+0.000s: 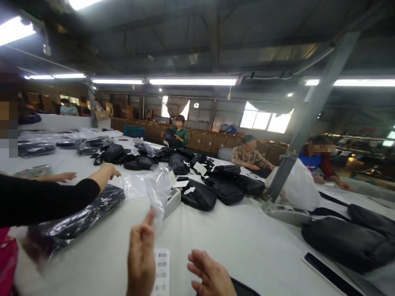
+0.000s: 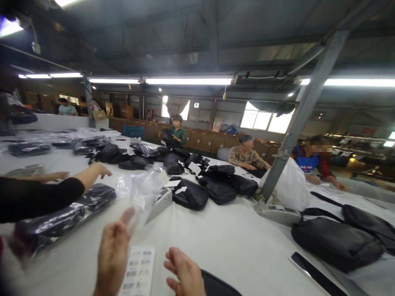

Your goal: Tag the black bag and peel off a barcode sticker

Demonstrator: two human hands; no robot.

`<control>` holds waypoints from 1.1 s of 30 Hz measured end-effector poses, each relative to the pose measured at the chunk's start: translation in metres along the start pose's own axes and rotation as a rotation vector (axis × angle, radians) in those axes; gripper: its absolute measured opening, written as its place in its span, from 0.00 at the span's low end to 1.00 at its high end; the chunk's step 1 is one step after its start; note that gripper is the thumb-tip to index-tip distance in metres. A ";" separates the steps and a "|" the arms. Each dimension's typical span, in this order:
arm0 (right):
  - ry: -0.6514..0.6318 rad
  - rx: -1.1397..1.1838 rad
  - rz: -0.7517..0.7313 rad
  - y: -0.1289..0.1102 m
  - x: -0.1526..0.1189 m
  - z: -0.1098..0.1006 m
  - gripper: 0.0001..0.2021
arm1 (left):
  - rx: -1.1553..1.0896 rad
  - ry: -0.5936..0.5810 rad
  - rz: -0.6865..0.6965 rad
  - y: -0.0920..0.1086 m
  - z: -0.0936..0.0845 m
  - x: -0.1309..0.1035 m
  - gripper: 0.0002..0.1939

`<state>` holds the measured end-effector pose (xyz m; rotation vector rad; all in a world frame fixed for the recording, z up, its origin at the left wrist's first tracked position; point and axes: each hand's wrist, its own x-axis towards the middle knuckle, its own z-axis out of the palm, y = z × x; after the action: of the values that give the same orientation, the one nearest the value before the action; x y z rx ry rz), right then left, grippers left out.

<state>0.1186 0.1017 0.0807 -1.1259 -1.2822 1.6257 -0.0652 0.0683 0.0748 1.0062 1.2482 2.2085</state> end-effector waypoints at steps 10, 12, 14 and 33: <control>0.169 -0.690 -0.313 -0.037 -0.046 -0.025 0.28 | 0.080 -0.704 -0.004 -0.034 0.062 -0.112 0.17; 0.211 -0.685 -0.320 -0.033 -0.049 -0.039 0.26 | 0.099 -0.771 0.035 -0.030 0.075 -0.117 0.19; 0.194 -0.631 -0.310 -0.032 -0.044 -0.054 0.21 | 0.117 -0.797 0.070 -0.023 0.085 -0.122 0.18; 0.140 -1.451 -0.900 -0.106 -0.050 -0.126 0.13 | -0.721 -0.890 -0.839 0.001 0.276 0.047 0.26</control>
<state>0.2581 0.1148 0.1801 -1.0169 -2.4169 -0.2261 0.1130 0.2531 0.1874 0.7765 0.2891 1.1364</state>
